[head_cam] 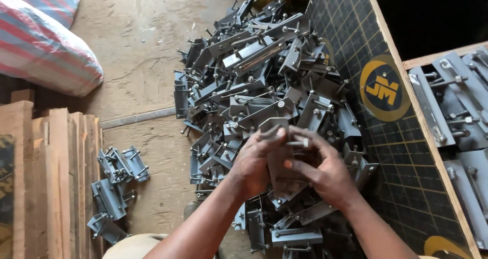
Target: Manually assembling metal brackets by inserting bolts into pre-drilled holes.
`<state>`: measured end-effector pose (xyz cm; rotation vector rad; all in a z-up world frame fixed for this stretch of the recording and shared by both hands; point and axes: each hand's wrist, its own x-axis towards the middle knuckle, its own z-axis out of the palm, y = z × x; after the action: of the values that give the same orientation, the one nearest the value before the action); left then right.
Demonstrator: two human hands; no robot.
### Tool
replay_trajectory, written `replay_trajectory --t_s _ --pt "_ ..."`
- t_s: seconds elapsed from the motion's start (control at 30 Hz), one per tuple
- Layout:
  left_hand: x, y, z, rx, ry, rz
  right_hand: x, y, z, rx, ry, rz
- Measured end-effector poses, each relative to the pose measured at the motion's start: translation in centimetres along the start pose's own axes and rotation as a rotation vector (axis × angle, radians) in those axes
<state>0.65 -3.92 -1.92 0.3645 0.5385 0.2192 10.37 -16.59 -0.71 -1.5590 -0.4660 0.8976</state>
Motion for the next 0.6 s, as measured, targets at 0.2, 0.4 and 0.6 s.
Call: replay_trajectory --t_s 0.2,0.4,0.6 --pt "-1.1 0.6 2.0 0.067 0.170 0.027 -0.5 -1.1 0.5 -0.023 0.069 0.091" --pt "-0.6 0.4 0.4 0.294 0.302 0.045 -0.6 -1.4 0.2 -0.215 0.147 -0.030" --pt "-1.0 1.2 1.4 0.472 0.164 0.000 -1.1 -1.8 0.2 -0.363 0.178 0.162"
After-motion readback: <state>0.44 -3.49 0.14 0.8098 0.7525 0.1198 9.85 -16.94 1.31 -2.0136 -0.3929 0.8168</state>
